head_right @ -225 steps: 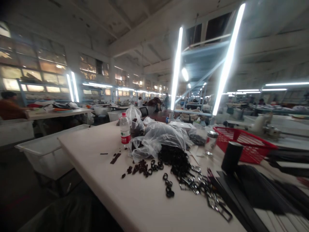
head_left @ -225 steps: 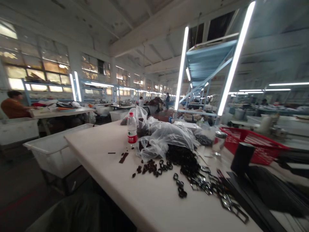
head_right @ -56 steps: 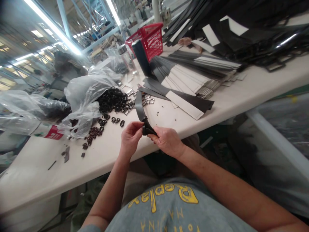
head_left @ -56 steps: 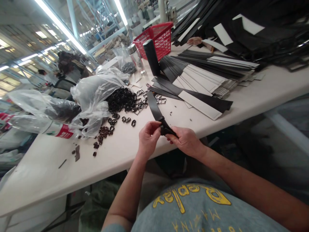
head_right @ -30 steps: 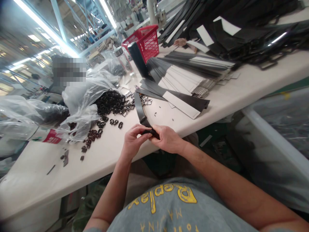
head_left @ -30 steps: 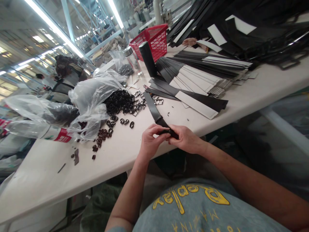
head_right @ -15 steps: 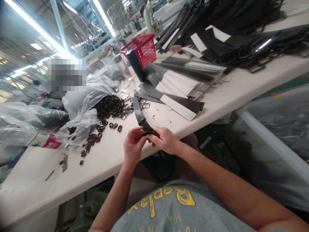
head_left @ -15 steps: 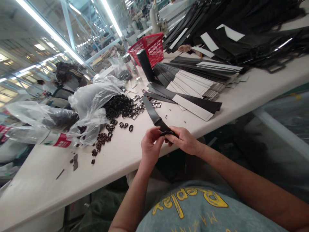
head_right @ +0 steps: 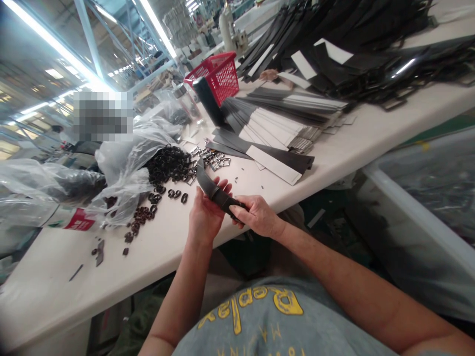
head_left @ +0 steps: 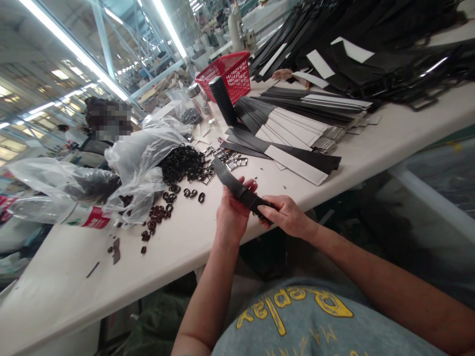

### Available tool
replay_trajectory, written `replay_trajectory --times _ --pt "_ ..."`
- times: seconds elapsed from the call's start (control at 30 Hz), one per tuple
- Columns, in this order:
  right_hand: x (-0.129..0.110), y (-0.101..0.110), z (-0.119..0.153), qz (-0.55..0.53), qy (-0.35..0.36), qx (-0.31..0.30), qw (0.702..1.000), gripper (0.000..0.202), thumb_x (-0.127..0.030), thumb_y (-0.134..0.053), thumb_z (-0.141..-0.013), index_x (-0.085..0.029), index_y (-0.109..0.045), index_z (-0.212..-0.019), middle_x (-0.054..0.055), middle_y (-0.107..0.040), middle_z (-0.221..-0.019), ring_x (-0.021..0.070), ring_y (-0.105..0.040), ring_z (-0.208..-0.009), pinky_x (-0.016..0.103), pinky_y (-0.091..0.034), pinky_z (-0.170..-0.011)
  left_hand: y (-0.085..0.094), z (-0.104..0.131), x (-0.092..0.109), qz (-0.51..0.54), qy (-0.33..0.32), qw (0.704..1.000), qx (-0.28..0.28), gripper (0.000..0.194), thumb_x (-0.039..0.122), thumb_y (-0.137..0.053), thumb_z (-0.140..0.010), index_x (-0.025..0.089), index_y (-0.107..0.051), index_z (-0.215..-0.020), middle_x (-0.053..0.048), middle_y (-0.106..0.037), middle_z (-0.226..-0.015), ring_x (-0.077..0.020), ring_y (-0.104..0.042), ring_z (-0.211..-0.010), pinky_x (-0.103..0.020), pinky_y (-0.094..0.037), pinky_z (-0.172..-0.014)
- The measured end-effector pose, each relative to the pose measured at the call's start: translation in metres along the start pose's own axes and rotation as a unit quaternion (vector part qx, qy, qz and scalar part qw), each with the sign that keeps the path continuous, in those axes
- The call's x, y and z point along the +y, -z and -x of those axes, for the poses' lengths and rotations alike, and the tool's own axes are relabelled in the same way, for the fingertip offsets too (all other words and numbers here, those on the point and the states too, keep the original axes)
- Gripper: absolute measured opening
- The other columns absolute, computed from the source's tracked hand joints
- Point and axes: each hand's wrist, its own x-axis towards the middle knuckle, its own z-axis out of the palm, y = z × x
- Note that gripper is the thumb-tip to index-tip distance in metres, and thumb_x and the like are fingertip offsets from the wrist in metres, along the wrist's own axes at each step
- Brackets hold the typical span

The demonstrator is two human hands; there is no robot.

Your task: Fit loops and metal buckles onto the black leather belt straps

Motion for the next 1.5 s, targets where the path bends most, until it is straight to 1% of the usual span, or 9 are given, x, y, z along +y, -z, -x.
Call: replay_trajectory --times 0.2,0.33,0.43,0.53,0.7,0.8,1.03,1.3,1.5 --pt "0.001 -0.006 -0.008 0.057 -0.019 0.026 0.998 0.026 -0.041 -0.055 -0.087 -0.019 -0.057 -0.073 -0.001 -0.061 -0.057 0.0128 -0.059 -0.046 0.023 -0.047 -0.045 -0.008 0.011 -0.011 0.020 -0.070 0.997 0.006 0.033 0.049 -0.061 -0.088 0.019 -0.066 -0.101 -0.007 -0.074 -0.106 -0.0222 -0.068 -0.108 -0.038 -0.051 -0.098" --pt "0.002 -0.009 -0.010 0.094 -0.020 0.034 0.995 0.026 -0.040 -0.053 -0.088 -0.019 -0.058 -0.073 0.000 -0.064 -0.058 0.0135 -0.062 -0.046 0.022 -0.047 -0.044 -0.007 0.019 -0.017 -0.017 -0.114 0.993 -0.012 0.032 0.048 -0.069 -0.083 0.020 -0.068 -0.097 -0.008 -0.074 -0.104 -0.0206 -0.069 -0.090 -0.031 -0.056 -0.073" --pt "0.003 -0.009 -0.010 0.099 -0.011 0.031 0.995 0.022 -0.037 -0.052 -0.087 -0.019 -0.058 -0.076 0.000 -0.064 -0.059 0.0140 -0.063 -0.046 0.022 -0.048 -0.045 -0.007 0.022 -0.021 -0.014 -0.102 0.994 -0.036 0.029 0.046 -0.070 -0.083 0.020 -0.069 -0.096 -0.007 -0.074 -0.102 -0.0164 -0.065 -0.072 -0.024 -0.048 -0.052" --pt "0.005 -0.008 -0.009 0.103 0.005 0.024 0.994 0.021 -0.036 -0.052 -0.087 -0.019 -0.059 -0.077 -0.001 -0.063 -0.058 0.0145 -0.063 -0.047 0.023 -0.048 -0.046 -0.006 0.022 -0.026 -0.001 -0.072 0.996 -0.049 0.028 0.045 -0.069 -0.083 0.020 -0.068 -0.098 -0.006 -0.073 -0.103 -0.0134 -0.061 -0.064 -0.021 -0.040 -0.043" --pt "0.005 -0.008 -0.007 0.137 0.046 0.035 0.989 0.020 -0.032 -0.051 -0.088 -0.017 -0.063 -0.083 -0.001 -0.061 -0.055 0.0137 -0.059 -0.047 0.022 -0.046 -0.047 -0.004 0.023 -0.033 -0.004 -0.036 0.999 -0.025 0.032 0.047 -0.065 -0.084 0.020 -0.066 -0.102 -0.008 -0.072 -0.109 -0.0167 -0.065 -0.076 -0.022 -0.042 -0.050" --pt "0.004 -0.008 -0.009 0.127 0.028 0.033 0.991 0.019 -0.030 -0.051 -0.088 -0.016 -0.063 -0.083 -0.001 -0.061 -0.056 0.0139 -0.061 -0.047 0.023 -0.047 -0.048 -0.003 0.026 -0.032 0.010 -0.032 0.999 -0.023 0.031 0.043 -0.063 -0.084 0.021 -0.066 -0.105 -0.008 -0.070 -0.115 -0.0185 -0.066 -0.085 -0.023 -0.044 -0.055" --pt "0.006 -0.010 -0.012 0.139 0.011 0.033 0.990 0.019 -0.029 -0.051 -0.088 -0.016 -0.064 -0.082 0.000 -0.064 -0.057 0.0143 -0.062 -0.049 0.022 -0.045 -0.048 -0.002 0.031 -0.038 -0.035 -0.095 0.995 -0.009 0.030 0.034 -0.059 -0.083 0.022 -0.065 -0.110 -0.007 -0.068 -0.122 -0.0216 -0.063 -0.101 -0.024 -0.047 -0.063" --pt "0.014 0.000 -0.015 0.140 0.052 -0.036 0.988 0.022 -0.031 -0.051 -0.091 -0.015 -0.066 -0.090 0.001 -0.065 -0.062 0.0148 -0.062 -0.054 0.024 -0.047 -0.054 0.004 0.024 -0.034 -0.038 -0.053 0.996 -0.063 0.030 0.035 -0.059 -0.080 0.021 -0.066 -0.105 -0.009 -0.068 -0.123 -0.0152 -0.060 -0.071 -0.022 -0.039 -0.046" --pt "0.013 0.000 -0.013 0.111 0.064 -0.029 0.991 0.035 -0.029 -0.051 -0.091 -0.013 -0.065 -0.120 0.001 -0.066 -0.071 0.0144 -0.062 -0.054 0.025 -0.050 -0.056 0.004 0.021 -0.029 -0.070 -0.040 0.993 -0.082 0.026 0.032 -0.061 -0.078 0.018 -0.068 -0.098 -0.011 -0.067 -0.126 -0.0150 -0.059 -0.069 -0.022 -0.039 -0.047"
